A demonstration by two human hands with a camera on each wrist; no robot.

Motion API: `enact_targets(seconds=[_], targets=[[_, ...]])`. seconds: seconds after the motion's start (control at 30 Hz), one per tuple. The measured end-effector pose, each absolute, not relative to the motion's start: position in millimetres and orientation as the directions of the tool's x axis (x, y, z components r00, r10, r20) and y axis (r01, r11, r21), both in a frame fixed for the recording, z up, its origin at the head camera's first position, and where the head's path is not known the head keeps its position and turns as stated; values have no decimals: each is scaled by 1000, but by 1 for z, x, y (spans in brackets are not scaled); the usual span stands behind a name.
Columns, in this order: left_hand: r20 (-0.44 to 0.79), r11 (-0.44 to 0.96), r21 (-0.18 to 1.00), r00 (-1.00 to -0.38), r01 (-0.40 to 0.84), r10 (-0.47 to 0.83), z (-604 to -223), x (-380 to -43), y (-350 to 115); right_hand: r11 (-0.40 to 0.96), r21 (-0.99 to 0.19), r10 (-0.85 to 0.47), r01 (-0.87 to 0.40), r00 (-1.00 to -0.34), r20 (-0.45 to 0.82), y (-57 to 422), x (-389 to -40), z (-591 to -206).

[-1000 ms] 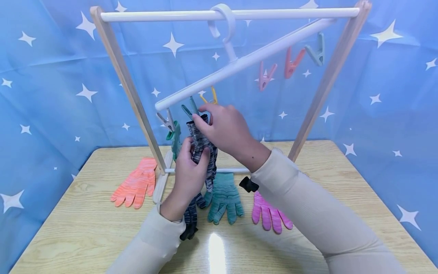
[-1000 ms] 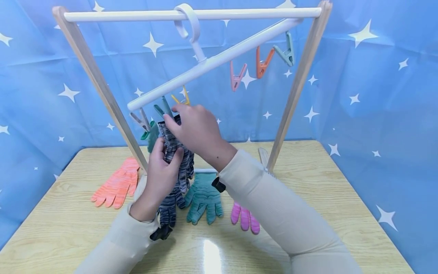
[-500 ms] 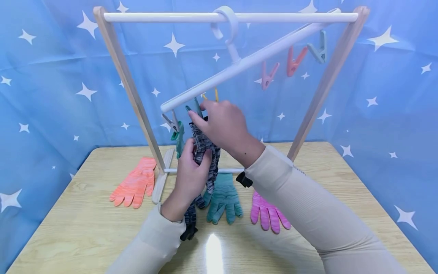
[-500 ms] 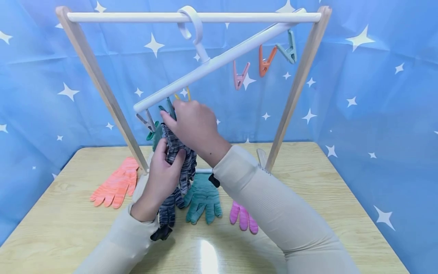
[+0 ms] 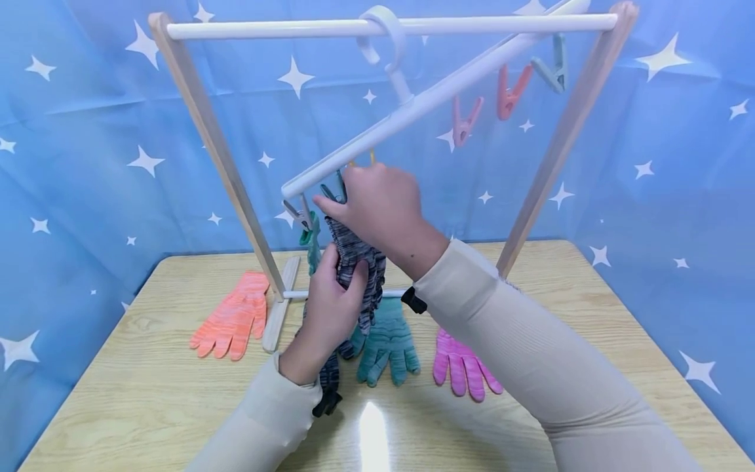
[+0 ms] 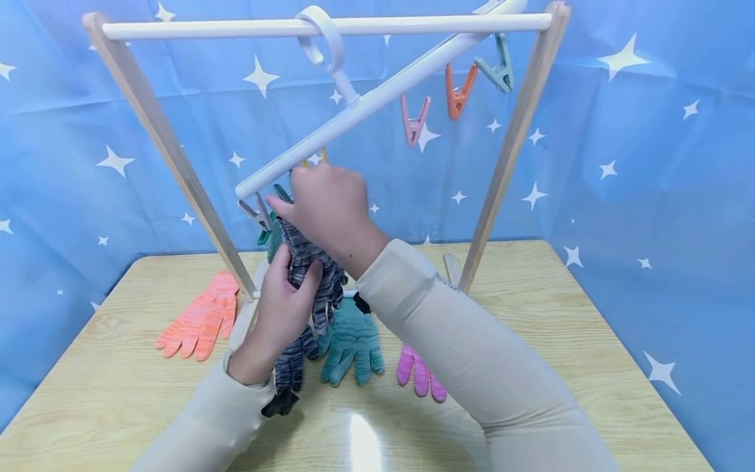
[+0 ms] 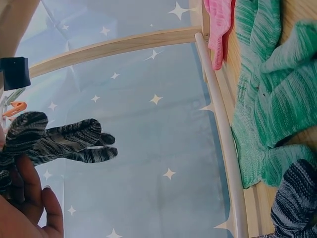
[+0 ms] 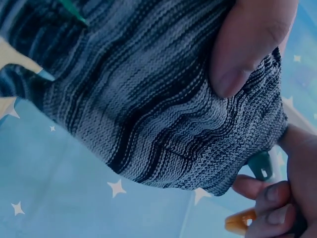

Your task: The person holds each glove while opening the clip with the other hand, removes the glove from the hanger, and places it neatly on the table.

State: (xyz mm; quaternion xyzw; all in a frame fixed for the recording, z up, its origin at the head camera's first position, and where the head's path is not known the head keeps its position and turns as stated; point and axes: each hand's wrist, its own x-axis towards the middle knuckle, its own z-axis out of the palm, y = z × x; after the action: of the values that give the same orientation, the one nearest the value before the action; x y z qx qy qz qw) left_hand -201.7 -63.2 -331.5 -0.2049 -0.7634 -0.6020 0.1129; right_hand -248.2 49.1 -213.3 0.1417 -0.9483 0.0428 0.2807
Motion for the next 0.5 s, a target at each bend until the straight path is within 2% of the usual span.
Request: enact_targets(seconds=[0.5], targets=[[492,211,825,-850,524,186,-332,-200,-61,965,142,-262,-222,-757,599,44,-253,-209]])
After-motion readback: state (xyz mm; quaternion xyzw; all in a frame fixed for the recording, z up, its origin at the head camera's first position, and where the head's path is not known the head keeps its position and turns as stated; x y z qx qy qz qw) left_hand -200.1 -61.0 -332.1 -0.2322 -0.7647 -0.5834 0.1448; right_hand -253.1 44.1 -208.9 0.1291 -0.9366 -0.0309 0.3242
